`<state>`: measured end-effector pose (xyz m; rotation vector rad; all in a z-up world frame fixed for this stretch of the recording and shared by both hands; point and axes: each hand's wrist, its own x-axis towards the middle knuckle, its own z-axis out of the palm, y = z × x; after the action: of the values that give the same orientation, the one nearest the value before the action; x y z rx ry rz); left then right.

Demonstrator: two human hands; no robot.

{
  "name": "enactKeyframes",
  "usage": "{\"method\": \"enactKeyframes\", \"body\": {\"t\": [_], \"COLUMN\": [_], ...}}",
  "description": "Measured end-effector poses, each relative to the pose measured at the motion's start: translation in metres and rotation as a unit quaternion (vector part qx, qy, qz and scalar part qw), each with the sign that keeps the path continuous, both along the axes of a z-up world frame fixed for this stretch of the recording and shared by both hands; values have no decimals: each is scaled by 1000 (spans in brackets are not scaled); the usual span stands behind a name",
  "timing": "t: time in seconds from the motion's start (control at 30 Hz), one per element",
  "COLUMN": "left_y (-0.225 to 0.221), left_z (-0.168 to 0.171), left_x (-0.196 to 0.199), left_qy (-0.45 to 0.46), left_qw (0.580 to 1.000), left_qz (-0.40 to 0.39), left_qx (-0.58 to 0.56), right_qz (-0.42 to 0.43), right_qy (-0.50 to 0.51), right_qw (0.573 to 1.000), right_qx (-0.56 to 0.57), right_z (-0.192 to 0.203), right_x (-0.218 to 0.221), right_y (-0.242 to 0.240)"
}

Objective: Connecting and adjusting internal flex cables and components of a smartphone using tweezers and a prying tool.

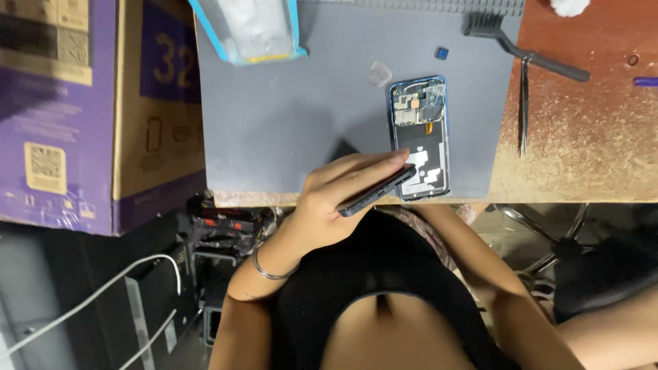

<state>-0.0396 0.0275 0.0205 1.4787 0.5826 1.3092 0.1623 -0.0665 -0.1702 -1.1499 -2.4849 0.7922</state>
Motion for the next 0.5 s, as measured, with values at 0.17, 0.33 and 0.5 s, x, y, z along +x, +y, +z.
{"method": "enactKeyframes", "body": {"t": [0.17,0.33,0.5], "left_y": [-5,-2,7], "left_z": [4,-5,-4], "left_x": [4,-8,0], "left_qy": [1,125,124], "left_qw": [999,987,985], "left_qz": [26,-53,-22], "left_qx": [23,82,120], "right_qz": [34,-226,-432], "right_qy": [54,74,-150], "right_qw": [978,969,865], "right_qx": [-199,-73,207], "right_z": [101,169,116], "right_x": [22,79,104], "right_y": [-7,20,54]}}
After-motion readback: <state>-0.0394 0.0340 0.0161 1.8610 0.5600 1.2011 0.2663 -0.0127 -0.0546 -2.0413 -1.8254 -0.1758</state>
